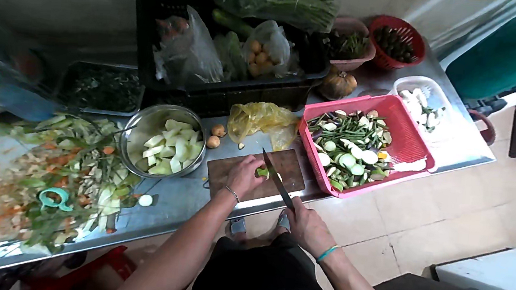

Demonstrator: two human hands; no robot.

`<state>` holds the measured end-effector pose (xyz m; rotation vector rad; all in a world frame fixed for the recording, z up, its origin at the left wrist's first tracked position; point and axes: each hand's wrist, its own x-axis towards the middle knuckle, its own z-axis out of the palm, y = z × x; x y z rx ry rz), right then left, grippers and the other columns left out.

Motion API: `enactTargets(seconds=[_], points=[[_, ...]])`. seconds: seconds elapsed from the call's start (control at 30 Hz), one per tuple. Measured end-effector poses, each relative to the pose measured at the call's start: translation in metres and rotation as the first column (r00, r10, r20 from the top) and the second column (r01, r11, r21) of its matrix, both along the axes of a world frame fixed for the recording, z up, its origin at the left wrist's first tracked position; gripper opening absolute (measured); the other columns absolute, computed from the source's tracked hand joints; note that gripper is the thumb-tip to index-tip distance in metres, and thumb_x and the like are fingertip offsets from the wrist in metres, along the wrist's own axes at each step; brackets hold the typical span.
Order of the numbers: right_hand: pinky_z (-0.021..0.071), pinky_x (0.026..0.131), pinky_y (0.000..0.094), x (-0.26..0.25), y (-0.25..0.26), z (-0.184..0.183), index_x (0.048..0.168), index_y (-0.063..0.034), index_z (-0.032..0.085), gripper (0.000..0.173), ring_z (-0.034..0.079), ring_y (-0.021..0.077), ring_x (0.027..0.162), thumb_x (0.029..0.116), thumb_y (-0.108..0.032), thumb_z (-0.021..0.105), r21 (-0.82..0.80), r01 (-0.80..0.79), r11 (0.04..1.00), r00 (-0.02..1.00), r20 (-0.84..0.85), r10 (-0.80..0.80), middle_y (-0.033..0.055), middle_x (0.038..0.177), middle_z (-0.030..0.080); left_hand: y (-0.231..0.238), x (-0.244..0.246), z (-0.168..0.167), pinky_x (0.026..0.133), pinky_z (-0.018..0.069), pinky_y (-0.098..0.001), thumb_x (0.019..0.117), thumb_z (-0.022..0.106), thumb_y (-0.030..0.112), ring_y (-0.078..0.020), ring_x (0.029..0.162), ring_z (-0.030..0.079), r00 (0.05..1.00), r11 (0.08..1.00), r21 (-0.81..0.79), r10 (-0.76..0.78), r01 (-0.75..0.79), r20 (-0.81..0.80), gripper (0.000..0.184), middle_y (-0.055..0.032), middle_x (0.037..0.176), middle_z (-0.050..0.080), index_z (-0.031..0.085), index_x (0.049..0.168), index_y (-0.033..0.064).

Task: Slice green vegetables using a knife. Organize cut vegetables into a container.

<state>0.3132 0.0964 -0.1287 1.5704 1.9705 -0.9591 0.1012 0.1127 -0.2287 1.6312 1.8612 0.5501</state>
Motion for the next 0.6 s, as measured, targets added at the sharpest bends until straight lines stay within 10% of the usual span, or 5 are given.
enactTargets(seconds=[0.6], points=[[0.0569,0.082,0.0598,-0.032,0.004,-0.068,0.147,-0.0152,0.044,0.043,0.072,0.0419,0.095,0.1109,-0.039,0.042,0.058,0.060,0.997,0.994,-0.092,-0.055,0.0219,0.099,0.071,-0.005,-0.013,-0.002,0.099,0.0533,-0.0461,0.0905,0.077,0.019,-0.0281,0.111,0.066,0.997,0.998,0.048,-0.036,0.033,0.070,0.033,-0.0155,0.120,0.067,0.069,0.120,0.0065]])
